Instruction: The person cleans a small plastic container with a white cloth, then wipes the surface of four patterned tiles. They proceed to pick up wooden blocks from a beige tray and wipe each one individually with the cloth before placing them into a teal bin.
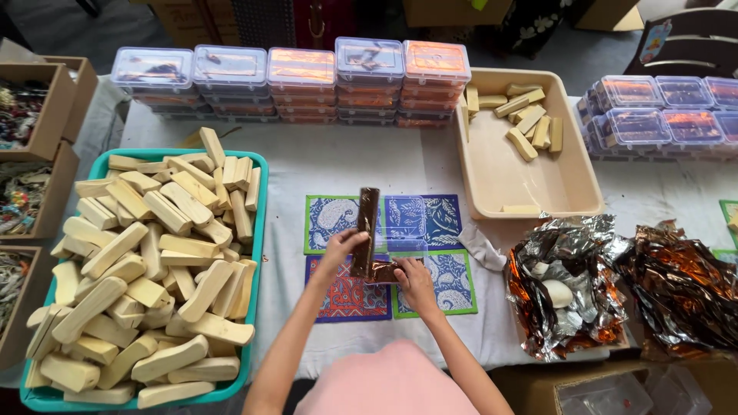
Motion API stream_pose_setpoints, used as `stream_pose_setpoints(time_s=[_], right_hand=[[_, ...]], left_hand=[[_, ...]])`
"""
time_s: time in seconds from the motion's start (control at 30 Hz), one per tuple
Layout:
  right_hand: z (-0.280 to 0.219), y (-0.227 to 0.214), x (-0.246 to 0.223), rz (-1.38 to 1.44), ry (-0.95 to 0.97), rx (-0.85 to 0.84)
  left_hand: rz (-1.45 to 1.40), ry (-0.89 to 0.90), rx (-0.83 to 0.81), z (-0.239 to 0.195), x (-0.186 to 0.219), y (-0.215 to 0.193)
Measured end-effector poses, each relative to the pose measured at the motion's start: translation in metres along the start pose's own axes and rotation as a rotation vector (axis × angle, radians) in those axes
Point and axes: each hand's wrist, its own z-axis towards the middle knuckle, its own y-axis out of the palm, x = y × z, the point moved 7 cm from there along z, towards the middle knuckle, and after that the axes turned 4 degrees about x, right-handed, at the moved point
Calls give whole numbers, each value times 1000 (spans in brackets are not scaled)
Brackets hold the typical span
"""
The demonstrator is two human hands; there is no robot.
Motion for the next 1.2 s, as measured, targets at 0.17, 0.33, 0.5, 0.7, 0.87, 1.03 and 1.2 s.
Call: stream_pose_setpoints(time_s=[0.17,0.33,0.5,0.7,0.87,1.03,1.2], right_hand=[[-2,-8,5,118,-16,40],[-4,-4,12,178,-27,66],[-7,0,12,39,31,-17],[-9,-5,4,-29,-77,40],[-9,-8,2,5,-52,35],[-7,-8,-4,-26,-9,3],[-6,-3,4,-67,2,-18]], left_hand=[[-30,57,26,-12,5,26],[658,379,211,-43,72,35],[1319,901,137,-32,62,79],[1434,969,47,-17,33,101],[1485,967,-1,-10,19,107],[1527,755,-49,16,-5,103],[1607,599,-163,15,-2,107]])
